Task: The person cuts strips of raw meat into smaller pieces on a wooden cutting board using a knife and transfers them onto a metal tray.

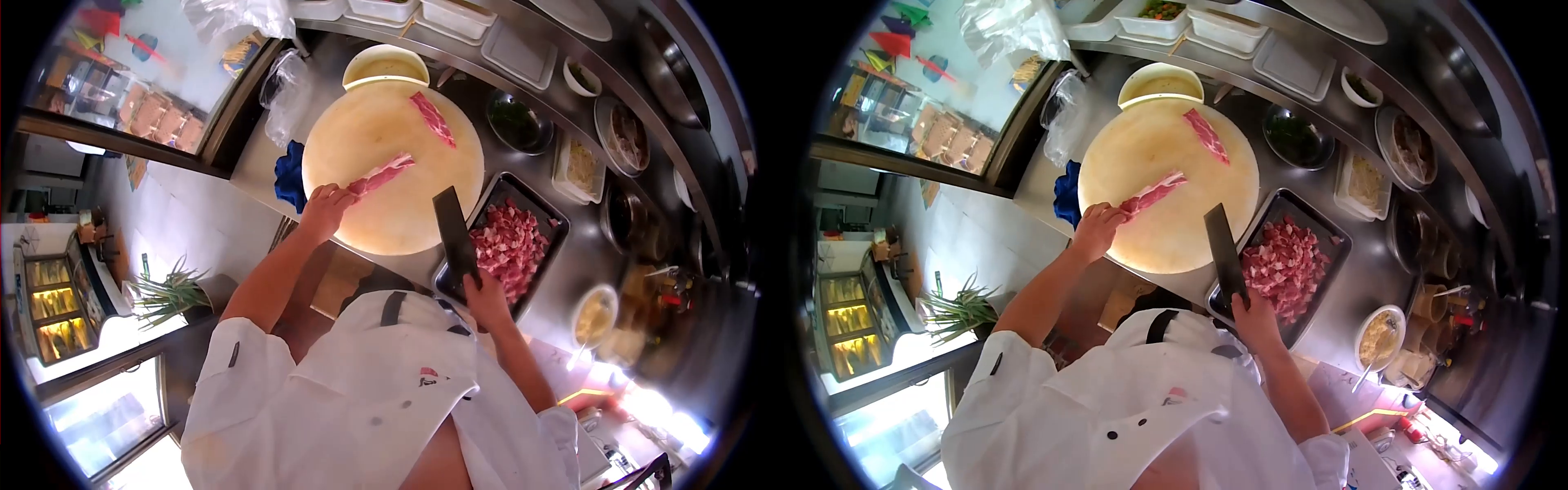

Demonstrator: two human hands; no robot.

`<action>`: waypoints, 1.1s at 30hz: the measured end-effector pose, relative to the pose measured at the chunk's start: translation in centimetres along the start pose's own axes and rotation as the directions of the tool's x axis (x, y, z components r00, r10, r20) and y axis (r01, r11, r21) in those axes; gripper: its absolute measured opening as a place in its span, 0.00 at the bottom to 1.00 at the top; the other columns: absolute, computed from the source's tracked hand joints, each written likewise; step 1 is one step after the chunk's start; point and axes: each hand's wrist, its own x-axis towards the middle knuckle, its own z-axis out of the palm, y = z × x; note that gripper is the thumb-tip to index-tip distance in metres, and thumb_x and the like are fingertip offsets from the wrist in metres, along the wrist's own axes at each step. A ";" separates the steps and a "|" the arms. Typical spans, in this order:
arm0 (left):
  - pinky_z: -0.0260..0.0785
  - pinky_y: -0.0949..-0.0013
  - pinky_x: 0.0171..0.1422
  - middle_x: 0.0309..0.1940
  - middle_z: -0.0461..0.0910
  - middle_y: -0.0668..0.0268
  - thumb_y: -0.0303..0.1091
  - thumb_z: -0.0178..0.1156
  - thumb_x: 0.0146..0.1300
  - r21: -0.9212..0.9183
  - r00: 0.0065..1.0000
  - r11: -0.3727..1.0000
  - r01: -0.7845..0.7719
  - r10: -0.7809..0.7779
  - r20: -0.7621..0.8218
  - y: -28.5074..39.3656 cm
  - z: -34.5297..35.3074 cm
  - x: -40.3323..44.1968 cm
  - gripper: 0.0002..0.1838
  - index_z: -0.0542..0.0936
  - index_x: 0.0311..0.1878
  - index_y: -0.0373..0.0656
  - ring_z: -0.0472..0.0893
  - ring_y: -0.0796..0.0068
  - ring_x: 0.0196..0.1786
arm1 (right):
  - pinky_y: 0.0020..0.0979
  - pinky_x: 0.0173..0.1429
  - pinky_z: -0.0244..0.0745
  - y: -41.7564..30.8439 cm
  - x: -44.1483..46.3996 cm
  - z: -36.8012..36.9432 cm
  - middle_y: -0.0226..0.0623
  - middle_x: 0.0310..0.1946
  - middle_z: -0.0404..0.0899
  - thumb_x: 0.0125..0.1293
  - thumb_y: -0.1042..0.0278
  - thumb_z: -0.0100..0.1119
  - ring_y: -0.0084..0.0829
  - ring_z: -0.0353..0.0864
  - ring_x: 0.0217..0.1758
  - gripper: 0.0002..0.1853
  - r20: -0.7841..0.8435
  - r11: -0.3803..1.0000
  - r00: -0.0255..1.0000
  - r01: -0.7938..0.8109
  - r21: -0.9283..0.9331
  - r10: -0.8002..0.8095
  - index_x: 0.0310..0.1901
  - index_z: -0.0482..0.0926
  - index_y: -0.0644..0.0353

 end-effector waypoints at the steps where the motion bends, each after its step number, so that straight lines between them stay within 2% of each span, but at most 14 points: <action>1: 0.71 0.52 0.71 0.55 0.85 0.68 0.23 0.65 0.59 0.008 0.999 1.000 0.012 -0.012 -0.032 0.2 0.4 -0.3 0.23 0.85 0.59 0.52 0.80 0.59 0.63 | 0.53 0.49 0.80 -0.6 0.2 0.3 0.59 0.36 0.86 0.78 0.56 0.61 0.61 0.87 0.44 0.17 -0.019 0.996 0.999 0.042 -0.077 -0.044 0.51 0.82 0.64; 4: 0.71 0.52 0.71 0.60 0.82 0.68 0.25 0.67 0.57 -0.026 0.999 1.000 0.007 -0.009 -0.043 0.0 1.0 -1.0 0.27 0.83 0.62 0.50 0.79 0.58 0.64 | 0.54 0.47 0.80 -4.7 0.4 1.5 0.57 0.36 0.86 0.78 0.55 0.61 0.61 0.87 0.42 0.17 -0.015 0.960 0.984 0.170 -0.223 -0.178 0.50 0.81 0.63; 5: 0.71 0.52 0.71 0.61 0.81 0.68 0.26 0.68 0.57 -0.034 0.999 0.999 0.012 -0.014 -0.048 -0.1 1.0 -1.1 0.27 0.84 0.62 0.49 0.79 0.58 0.64 | 0.56 0.45 0.81 -6.1 0.9 2.1 0.56 0.35 0.86 0.78 0.55 0.61 0.60 0.87 0.41 0.16 0.004 0.952 0.985 0.168 -0.256 -0.172 0.49 0.81 0.62; 8: 0.72 0.52 0.70 0.63 0.80 0.67 0.26 0.70 0.54 -0.114 0.996 0.993 0.003 -0.013 -0.089 -0.5 1.6 -1.9 0.28 0.84 0.62 0.48 0.79 0.58 0.65 | 0.56 0.44 0.82 -8.9 3.5 4.4 0.54 0.34 0.86 0.79 0.56 0.60 0.59 0.87 0.41 0.15 0.048 0.852 0.932 0.349 -0.390 -0.360 0.50 0.82 0.60; 13: 0.74 0.53 0.68 0.62 0.79 0.66 0.26 0.71 0.55 -0.219 0.987 0.976 0.015 -0.049 -0.153 -0.9 2.8 -2.4 0.26 0.85 0.60 0.47 0.79 0.56 0.64 | 0.52 0.48 0.82 -14.4 6.7 6.1 0.50 0.37 0.87 0.81 0.59 0.57 0.55 0.88 0.42 0.12 0.243 0.727 0.857 0.514 -0.455 -0.454 0.50 0.82 0.59; 19: 0.76 0.53 0.66 0.58 0.81 0.63 0.28 0.71 0.64 -0.258 0.969 0.961 0.095 -0.149 -0.197 -0.3 3.6 -2.3 0.16 0.87 0.55 0.46 0.80 0.53 0.62 | 0.53 0.49 0.83 -16.4 9.5 6.9 0.48 0.37 0.87 0.80 0.59 0.55 0.55 0.88 0.42 0.12 0.410 0.590 0.800 0.599 -0.540 -0.437 0.49 0.81 0.58; 21: 0.77 0.51 0.65 0.58 0.82 0.63 0.27 0.71 0.65 -0.259 0.965 0.960 0.105 -0.161 -0.208 -0.3 3.8 -2.2 0.14 0.87 0.54 0.47 0.80 0.51 0.61 | 0.53 0.48 0.83 -15.6 10.8 7.7 0.48 0.37 0.87 0.80 0.60 0.55 0.54 0.88 0.41 0.11 0.421 0.565 0.802 0.598 -0.569 -0.424 0.48 0.80 0.58; 24: 0.76 0.51 0.64 0.57 0.82 0.63 0.27 0.71 0.65 -0.286 0.967 0.953 0.098 -0.159 -0.200 -0.2 3.6 -2.0 0.15 0.87 0.54 0.48 0.81 0.52 0.60 | 0.52 0.46 0.83 -14.9 12.3 10.0 0.48 0.36 0.87 0.80 0.60 0.55 0.54 0.88 0.40 0.11 0.414 0.547 0.793 0.608 -0.575 -0.446 0.48 0.80 0.57; 29: 0.73 0.52 0.66 0.56 0.81 0.67 0.29 0.72 0.60 -0.274 0.974 0.957 0.099 -0.149 -0.170 -0.4 3.4 -1.6 0.21 0.88 0.58 0.53 0.79 0.57 0.60 | 0.54 0.44 0.83 -15.8 14.8 14.1 0.50 0.35 0.86 0.79 0.60 0.56 0.56 0.88 0.39 0.10 0.383 0.534 0.740 0.667 -0.519 -0.553 0.48 0.78 0.57; 32: 0.72 0.53 0.67 0.57 0.80 0.66 0.28 0.71 0.60 -0.255 0.979 0.961 0.111 -0.150 -0.140 0.1 2.9 -1.6 0.23 0.88 0.59 0.55 0.79 0.57 0.61 | 0.57 0.42 0.83 -15.9 15.1 14.0 0.49 0.34 0.87 0.80 0.60 0.53 0.57 0.88 0.37 0.10 0.389 0.527 0.722 0.688 -0.499 -0.573 0.46 0.77 0.58; 33: 0.73 0.53 0.67 0.57 0.80 0.66 0.27 0.71 0.60 -0.249 0.981 0.962 0.117 -0.151 -0.125 0.1 2.3 -1.7 0.23 0.88 0.60 0.55 0.79 0.57 0.61 | 0.57 0.43 0.83 -15.9 14.9 13.6 0.50 0.35 0.87 0.80 0.60 0.53 0.57 0.89 0.38 0.10 0.404 0.532 0.749 0.660 -0.531 -0.526 0.47 0.77 0.58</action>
